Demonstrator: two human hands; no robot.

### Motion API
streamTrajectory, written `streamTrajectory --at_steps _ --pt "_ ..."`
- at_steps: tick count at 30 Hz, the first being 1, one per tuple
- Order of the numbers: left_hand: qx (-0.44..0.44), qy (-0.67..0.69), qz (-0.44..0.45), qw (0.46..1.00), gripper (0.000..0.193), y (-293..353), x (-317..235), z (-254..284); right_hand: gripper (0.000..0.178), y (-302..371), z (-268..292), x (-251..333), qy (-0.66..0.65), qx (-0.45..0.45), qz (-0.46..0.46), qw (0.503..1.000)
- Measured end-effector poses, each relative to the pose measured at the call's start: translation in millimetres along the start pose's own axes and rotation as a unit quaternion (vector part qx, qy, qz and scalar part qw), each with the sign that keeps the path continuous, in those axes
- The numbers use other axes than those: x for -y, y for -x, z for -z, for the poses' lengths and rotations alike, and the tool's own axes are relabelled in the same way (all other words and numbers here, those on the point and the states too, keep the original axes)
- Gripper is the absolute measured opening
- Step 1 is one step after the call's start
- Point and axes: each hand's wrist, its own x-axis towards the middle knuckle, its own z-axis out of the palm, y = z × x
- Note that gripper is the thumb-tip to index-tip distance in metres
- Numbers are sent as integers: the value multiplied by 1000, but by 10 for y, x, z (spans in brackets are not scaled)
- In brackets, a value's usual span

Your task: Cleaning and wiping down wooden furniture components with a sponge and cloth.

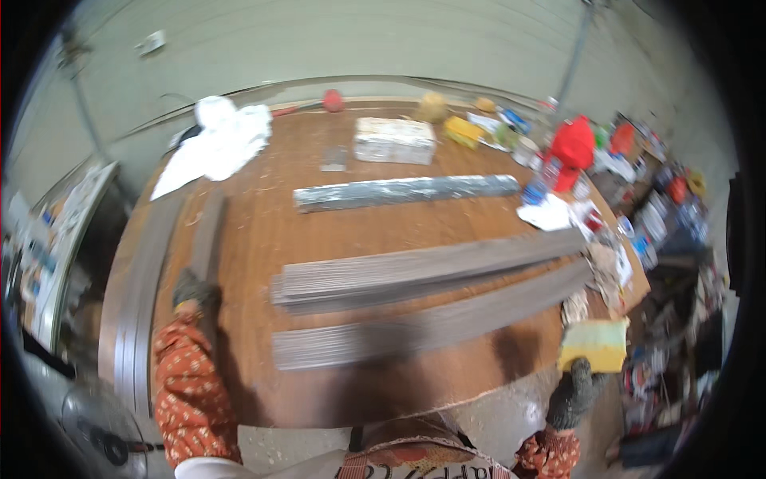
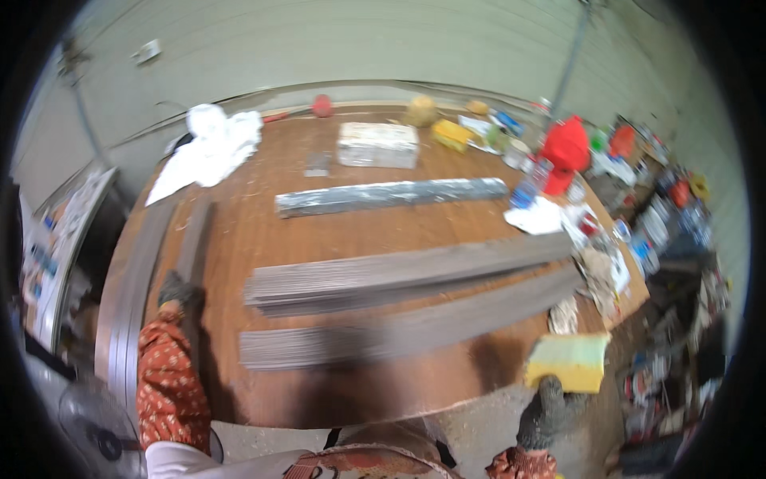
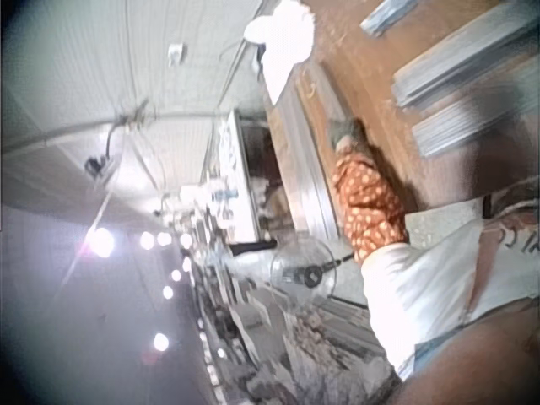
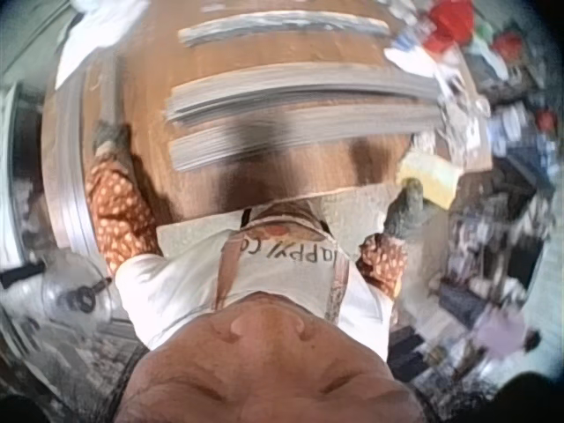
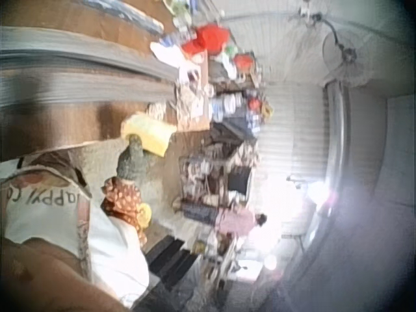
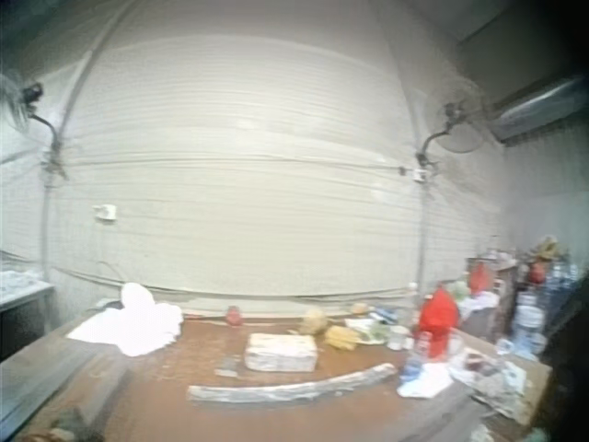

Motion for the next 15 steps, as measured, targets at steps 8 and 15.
streamTrajectory --at_steps 8,15 --pt "19 84 -66 994 96 -419 308 -181 59 -271 42 -191 -88 -37 -60 994" --pt "16 254 -381 889 59 1512 -677 541 58 -775 13 -259 -25 5 -65 998"
